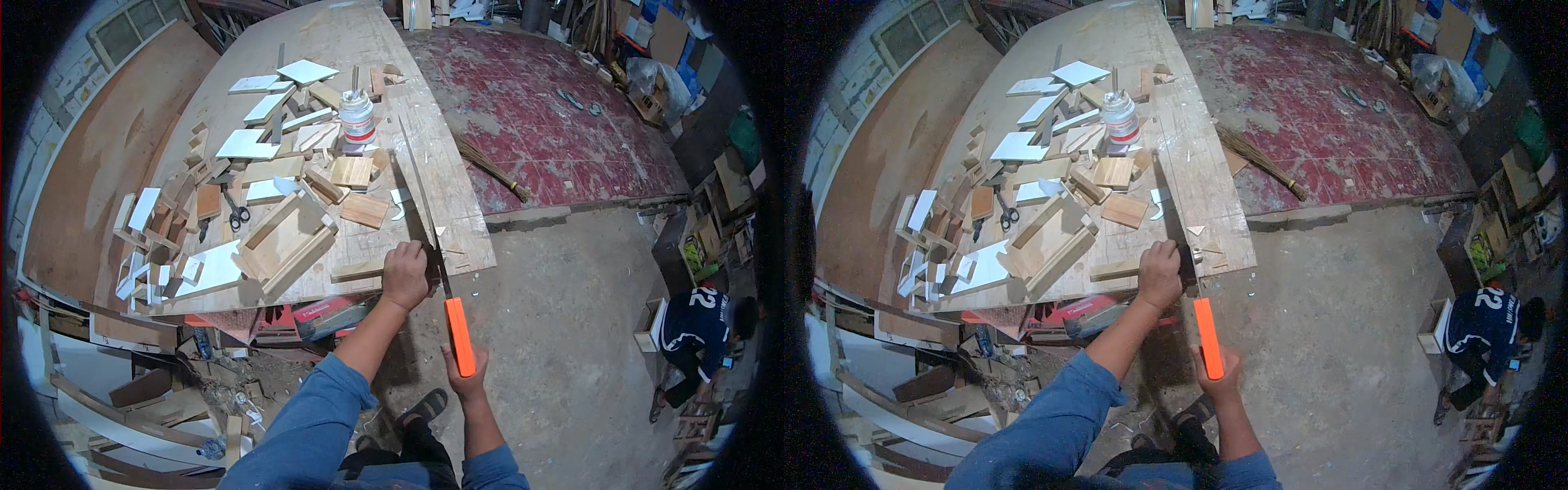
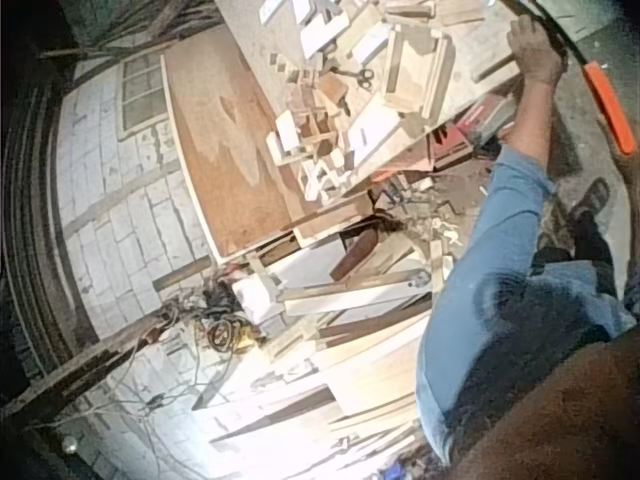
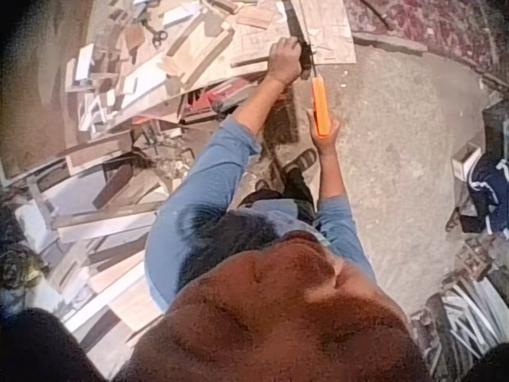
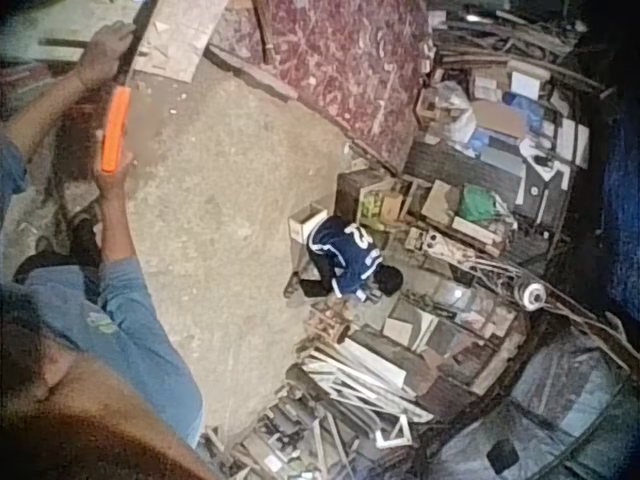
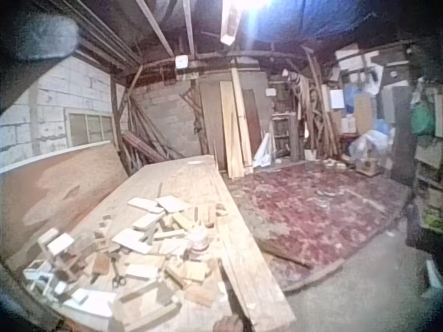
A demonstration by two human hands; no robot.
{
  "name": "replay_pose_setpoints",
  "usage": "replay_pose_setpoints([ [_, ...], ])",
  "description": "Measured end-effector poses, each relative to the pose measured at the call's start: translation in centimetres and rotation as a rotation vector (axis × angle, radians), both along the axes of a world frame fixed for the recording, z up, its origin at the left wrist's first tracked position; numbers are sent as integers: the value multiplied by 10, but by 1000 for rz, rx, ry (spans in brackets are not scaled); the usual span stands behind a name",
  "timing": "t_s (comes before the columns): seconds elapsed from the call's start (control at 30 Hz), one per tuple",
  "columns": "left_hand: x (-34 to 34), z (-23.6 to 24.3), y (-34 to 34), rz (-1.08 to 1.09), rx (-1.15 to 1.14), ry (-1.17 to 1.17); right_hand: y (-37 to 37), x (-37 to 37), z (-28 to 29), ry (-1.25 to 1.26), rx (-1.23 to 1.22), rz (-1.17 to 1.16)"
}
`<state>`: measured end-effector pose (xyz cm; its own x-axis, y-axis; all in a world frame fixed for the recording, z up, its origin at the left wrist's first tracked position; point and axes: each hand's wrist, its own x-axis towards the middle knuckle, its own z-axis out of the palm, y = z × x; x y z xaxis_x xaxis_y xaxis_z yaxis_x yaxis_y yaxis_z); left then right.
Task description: The person saws a piece of wood using a hand saw, fits it onto a miniature wooden box structure, and trims wooden pieces using the hand saw and scissors.
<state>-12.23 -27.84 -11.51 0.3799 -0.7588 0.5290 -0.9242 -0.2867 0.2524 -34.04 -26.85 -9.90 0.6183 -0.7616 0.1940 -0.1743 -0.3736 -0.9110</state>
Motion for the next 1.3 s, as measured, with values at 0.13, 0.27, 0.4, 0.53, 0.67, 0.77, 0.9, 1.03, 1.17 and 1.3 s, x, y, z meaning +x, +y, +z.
replay_pose_setpoints([
  [0.13, 1, -3, 0, 15, 6, -38, 14, 2, 4, -32, 36, -21],
  [0.27, 0, 0, -5, -8, -2, -42, 67, -68, -22, 37, -30, 2],
  [0.4, -2, 5, -2, 10, 15, -26, 124, -145, 5, 227, -60, -1],
  [0.53, -4, 3, -2, 1, 4, 23, 136, -155, 35, 34, 222, -176],
  [0.67, -3, 2, -3, -3, 10, 35, 139, -149, 32, 14, 218, -197],
  [0.77, -3, 3, -4, -10, -2, 39, 133, -148, 20, 139, 50, -80],
  [0.9, -4, 7, -3, 5, 9, 50, 119, -159, 24, 119, 188, -34],
  [1.03, -6, 5, 0, -19, 2, 45, 107, -138, 17, 45, -66, -20],
  [1.17, -5, 3, -3, -17, -22, 57, 104, -127, 22, 17, 14, -37],
  [1.3, -2, 0, -6, 13, -8, 78, 102, -130, 10, 16, -10, -56],
])
